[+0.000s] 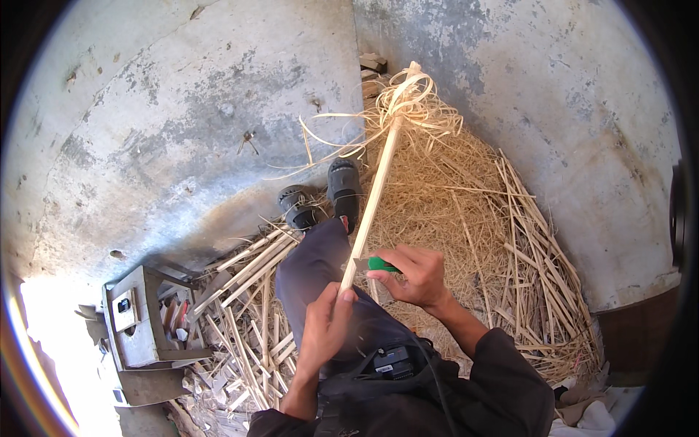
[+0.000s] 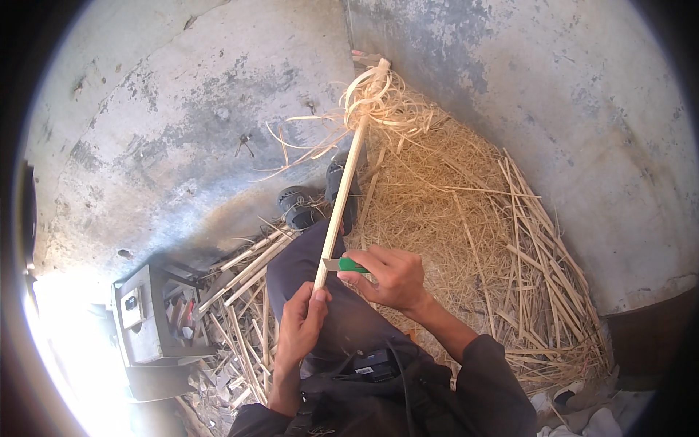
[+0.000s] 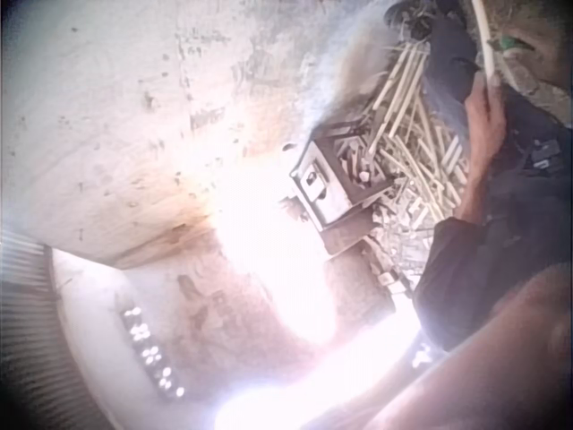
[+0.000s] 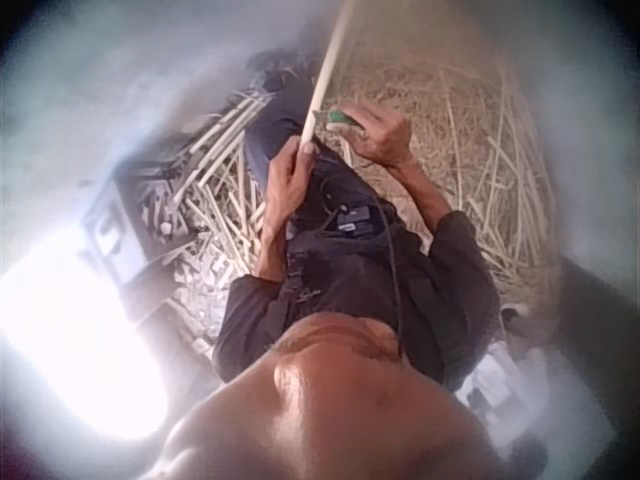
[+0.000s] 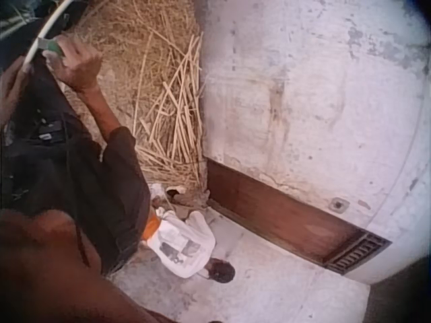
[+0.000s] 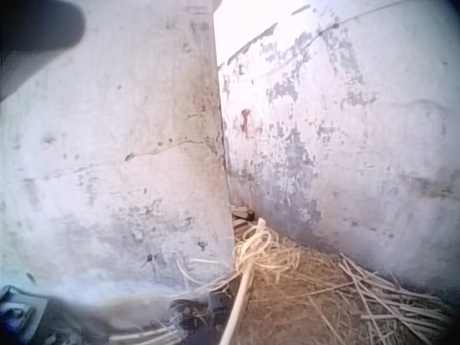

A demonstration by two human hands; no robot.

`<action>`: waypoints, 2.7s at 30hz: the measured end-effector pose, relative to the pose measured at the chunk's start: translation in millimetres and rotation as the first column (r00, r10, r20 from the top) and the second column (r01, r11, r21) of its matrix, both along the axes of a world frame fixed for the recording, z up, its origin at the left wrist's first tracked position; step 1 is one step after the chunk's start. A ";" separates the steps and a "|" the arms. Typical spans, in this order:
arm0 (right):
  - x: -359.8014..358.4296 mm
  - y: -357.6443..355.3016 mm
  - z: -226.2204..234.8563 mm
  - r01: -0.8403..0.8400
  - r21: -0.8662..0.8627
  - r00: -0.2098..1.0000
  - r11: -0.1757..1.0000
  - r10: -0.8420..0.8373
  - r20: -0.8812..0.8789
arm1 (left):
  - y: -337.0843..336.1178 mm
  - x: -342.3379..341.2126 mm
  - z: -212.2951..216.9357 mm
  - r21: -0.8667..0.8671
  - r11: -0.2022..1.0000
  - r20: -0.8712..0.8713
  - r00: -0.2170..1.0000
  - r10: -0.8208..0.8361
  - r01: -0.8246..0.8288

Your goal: The person whittles a wooden stick by hand using a green-handled knife, creating thin curls of wood at the top end of the stick.

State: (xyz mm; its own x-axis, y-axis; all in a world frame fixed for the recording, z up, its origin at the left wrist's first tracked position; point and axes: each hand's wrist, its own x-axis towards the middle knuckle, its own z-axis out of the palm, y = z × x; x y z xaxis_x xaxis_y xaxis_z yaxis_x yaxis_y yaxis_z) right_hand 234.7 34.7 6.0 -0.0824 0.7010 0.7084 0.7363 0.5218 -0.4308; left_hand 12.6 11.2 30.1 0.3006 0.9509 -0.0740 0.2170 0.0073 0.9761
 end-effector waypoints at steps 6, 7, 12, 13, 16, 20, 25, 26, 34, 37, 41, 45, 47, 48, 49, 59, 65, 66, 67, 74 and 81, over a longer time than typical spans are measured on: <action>1.8 1.0 -1.9 0.016 0.007 1.000 1.000 -0.016 0.015 | -1.2 -1.5 -0.4 -0.007 1.000 -0.020 1.000 0.005 -0.005; 1.8 1.4 -2.1 0.021 0.011 1.000 1.000 -0.021 0.020 | -1.3 -2.1 -0.5 -0.011 1.000 -0.018 1.000 0.003 -0.003; 2.8 3.8 -1.8 0.018 0.031 0.999 0.999 -0.019 0.037 | -2.9 -3.9 -1.5 -0.019 1.000 -0.021 1.000 0.009 -0.009; 3.2 3.7 -1.9 0.017 0.028 0.999 0.999 -0.019 0.042 | -2.8 -5.7 -1.6 -0.041 0.999 -0.040 0.999 0.010 -0.012; 2.5 4.1 -0.9 0.008 0.022 0.999 1.000 -0.008 0.040 | -3.7 -7.9 -0.7 -0.061 0.998 -0.062 0.998 0.013 -0.017; 0.5 1.9 3.3 0.005 -0.018 1.000 1.000 -0.004 0.022 | -5.4 -9.9 -3.8 -0.072 0.997 -0.051 0.999 0.011 -0.015; -1.2 4.6 0.2 0.012 0.023 0.999 1.000 -0.013 0.032 | -8.8 -12.3 -4.4 -0.080 0.997 -0.054 0.998 0.020 -0.025; -1.6 4.4 1.0 0.011 0.023 0.999 1.000 -0.011 0.032 | -9.4 -12.6 -5.2 -0.090 0.996 -0.047 0.999 0.023 -0.027; -2.0 6.7 4.3 0.000 0.013 1.000 1.000 0.000 -0.011 | -13.8 -13.5 -11.2 -0.009 1.000 -0.009 1.000 0.027 -0.027; -2.9 6.7 5.1 0.000 0.011 1.000 1.000 0.000 0.004 | -14.4 -18.2 -8.0 -0.043 0.999 -0.024 0.999 0.030 -0.031; -3.4 8.5 4.8 0.006 0.027 1.000 1.000 -0.006 -0.024 | -17.0 -20.9 -7.7 -0.073 0.997 -0.067 0.997 0.027 -0.032; -1.8 11.5 4.9 0.016 0.016 0.999 1.000 -0.016 -0.034 | -20.5 -22.3 -8.4 -0.084 0.996 -0.057 0.998 0.029 -0.034; 0.4 15.2 5.2 0.024 0.038 0.998 0.999 -0.022 -0.067 | -23.2 -23.6 -8.3 -0.090 0.996 -0.078 0.997 0.021 -0.028; 1.8 17.1 6.1 0.042 0.022 0.997 0.999 -0.040 -0.070 | -24.8 -24.5 -9.2 -0.090 0.996 -0.077 0.997 0.020 -0.027; 3.6 19.1 6.9 0.060 0.006 0.996 0.998 -0.059 -0.073 | -26.9 -25.4 -10.4 -0.094 0.995 -0.085 0.996 0.025 -0.033; 27.8 53.1 9.9 0.145 -0.083 0.973 0.986 -0.157 -0.169 | -48.3 -39.2 -34.3 -0.119 0.993 -0.072 0.997 0.003 -0.012; 41.3 73.1 -6.0 0.232 -0.048 0.956 0.972 -0.237 -0.173 | -57.8 -43.2 -42.3 -0.171 0.985 -0.088 0.996 0.010 -0.025; 38.4 74.9 -6.3 0.217 -0.068 0.959 0.974 -0.226 -0.171 | -57.2 -44.4 -42.8 -0.171 0.985 -0.088 0.996 0.011 -0.026; 36.4 76.0 -6.4 0.203 -0.087 0.962 0.975 -0.215 -0.169 | -55.8 -46.4 -44.1 -0.190 0.982 -0.068 0.998 0.005 -0.018; 41.3 73.1 -4.1 0.080 -0.415 0.939 0.906 -0.208 -0.273 | -43.9 -42.6 -57.5 -0.276 0.961 0.057 0.998 -0.003 0.018; 9.3 38.1 -9.6 -0.342 -0.479 0.763 0.809 -0.058 -0.643 | -24.5 -31.7 -39.9 -0.290 0.957 0.129 0.990 0.048 -0.008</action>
